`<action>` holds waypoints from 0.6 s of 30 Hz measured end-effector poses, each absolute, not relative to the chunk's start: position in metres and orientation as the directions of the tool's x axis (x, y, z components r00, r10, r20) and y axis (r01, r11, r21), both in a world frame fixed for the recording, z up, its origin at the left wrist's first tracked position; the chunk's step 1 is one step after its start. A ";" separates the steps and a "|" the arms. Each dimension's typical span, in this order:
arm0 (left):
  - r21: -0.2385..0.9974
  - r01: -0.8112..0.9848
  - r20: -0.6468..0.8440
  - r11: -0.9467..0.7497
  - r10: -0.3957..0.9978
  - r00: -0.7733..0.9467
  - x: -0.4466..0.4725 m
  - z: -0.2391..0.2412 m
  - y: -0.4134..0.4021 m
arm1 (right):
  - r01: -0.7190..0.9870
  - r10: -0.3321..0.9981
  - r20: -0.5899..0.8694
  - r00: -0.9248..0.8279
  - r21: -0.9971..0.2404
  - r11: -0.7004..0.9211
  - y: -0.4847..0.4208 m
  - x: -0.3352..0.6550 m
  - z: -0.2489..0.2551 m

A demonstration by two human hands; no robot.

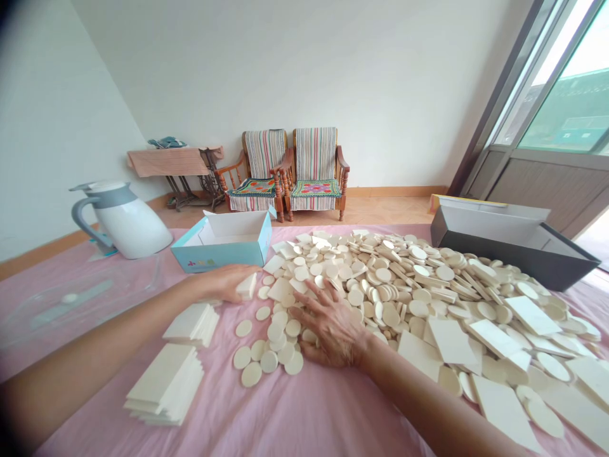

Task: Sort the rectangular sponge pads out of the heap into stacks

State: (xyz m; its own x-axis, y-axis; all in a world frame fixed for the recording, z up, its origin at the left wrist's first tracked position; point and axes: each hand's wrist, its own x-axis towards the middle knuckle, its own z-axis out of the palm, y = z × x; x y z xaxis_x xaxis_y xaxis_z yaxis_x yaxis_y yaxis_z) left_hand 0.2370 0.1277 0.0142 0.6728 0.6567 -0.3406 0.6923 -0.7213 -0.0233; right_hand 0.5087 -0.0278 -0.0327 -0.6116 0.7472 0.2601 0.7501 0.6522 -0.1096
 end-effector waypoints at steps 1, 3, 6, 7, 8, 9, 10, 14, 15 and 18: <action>-0.022 0.691 -0.340 -0.722 0.656 0.674 0.237 0.014 0.128 | 0.743 0.741 0.265 -0.617 -0.112 0.659 -0.023 0.506 -0.033; -0.018 0.689 -0.340 -0.724 0.653 0.677 0.236 0.013 0.129 | 0.739 0.735 0.275 -0.620 -0.109 0.664 -0.014 0.500 -0.033; -0.014 0.689 -0.337 -0.725 0.652 0.679 0.237 0.014 0.128 | 0.742 0.736 0.288 -0.613 -0.113 0.661 0.003 0.493 -0.033; -0.013 0.690 -0.334 -0.724 0.653 0.680 0.237 0.014 0.128 | 0.741 0.737 0.285 -0.613 -0.118 0.661 0.009 0.490 -0.033; -0.012 0.690 -0.329 -0.723 0.655 0.680 0.237 0.015 0.127 | 0.738 0.736 0.279 -0.617 -0.121 0.664 0.015 0.488 -0.033; -0.011 0.691 -0.324 -0.723 0.657 0.681 0.237 0.015 0.126 | 0.732 0.731 0.270 -0.626 -0.119 0.671 0.021 0.485 -0.032; -0.010 0.692 -0.319 -0.722 0.658 0.682 0.236 0.016 0.125 | 0.726 0.726 0.261 -0.636 -0.113 0.678 0.026 0.483 -0.032; -0.003 0.692 -0.304 -0.722 0.660 0.687 0.236 0.016 0.124 | 0.705 0.700 0.247 -0.671 -0.083 0.705 0.040 0.476 -0.031; 0.000 0.691 -0.302 -0.723 0.658 0.690 0.236 0.016 0.125 | 0.700 0.694 0.247 -0.676 -0.078 0.710 0.042 0.475 -0.031; 0.006 0.685 -0.299 -0.728 0.653 0.696 0.237 0.015 0.126 | 0.690 0.682 0.238 -0.691 -0.063 0.721 0.051 0.471 -0.029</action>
